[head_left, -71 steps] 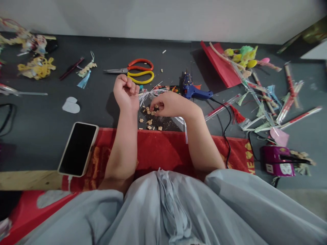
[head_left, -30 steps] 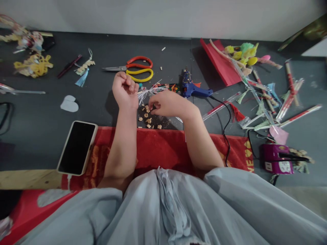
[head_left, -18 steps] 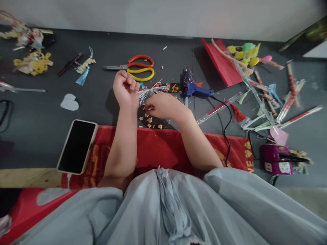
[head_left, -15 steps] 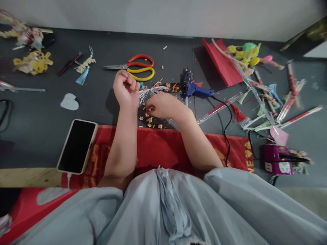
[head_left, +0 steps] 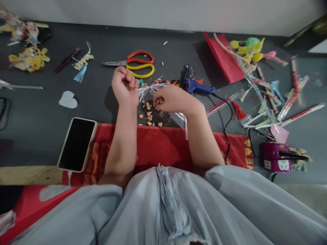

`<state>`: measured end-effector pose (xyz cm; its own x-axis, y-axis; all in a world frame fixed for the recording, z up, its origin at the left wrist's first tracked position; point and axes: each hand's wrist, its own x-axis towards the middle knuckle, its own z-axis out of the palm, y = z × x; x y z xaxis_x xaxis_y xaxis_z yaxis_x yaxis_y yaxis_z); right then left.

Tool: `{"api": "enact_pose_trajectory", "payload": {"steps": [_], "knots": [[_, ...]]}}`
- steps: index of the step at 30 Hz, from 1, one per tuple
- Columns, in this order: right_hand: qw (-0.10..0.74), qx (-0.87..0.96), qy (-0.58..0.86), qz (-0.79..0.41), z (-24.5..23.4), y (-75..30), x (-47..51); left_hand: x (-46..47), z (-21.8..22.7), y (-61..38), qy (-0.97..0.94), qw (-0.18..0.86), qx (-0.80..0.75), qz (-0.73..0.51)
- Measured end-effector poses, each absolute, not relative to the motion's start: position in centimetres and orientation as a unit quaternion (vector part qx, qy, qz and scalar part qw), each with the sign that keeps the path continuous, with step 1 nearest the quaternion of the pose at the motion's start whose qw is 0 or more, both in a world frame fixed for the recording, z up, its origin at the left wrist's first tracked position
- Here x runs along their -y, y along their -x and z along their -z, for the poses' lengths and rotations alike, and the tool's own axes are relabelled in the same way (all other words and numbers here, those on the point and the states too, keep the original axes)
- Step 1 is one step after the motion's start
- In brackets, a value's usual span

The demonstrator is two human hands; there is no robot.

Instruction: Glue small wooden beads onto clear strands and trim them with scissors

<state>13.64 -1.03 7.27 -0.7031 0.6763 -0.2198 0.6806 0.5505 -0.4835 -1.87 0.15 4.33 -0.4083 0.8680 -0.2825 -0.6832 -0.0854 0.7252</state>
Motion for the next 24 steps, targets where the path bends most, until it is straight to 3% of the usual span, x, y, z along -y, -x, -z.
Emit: {"api": "enact_pose_trajectory", "payload": {"steps": [10, 24], "knots": [[-0.048, -0.830, -0.481, 0.278, -8.6, -17.0, 0.4, 0.0, -4.0, 1.8, -0.107, 0.552, -0.380, -0.734], [-0.008, -0.767, -0.593, 0.243, -11.2, -21.3, 0.9, -0.3, -3.9, 1.0, -0.144, 0.555, -0.392, -0.719]]}}
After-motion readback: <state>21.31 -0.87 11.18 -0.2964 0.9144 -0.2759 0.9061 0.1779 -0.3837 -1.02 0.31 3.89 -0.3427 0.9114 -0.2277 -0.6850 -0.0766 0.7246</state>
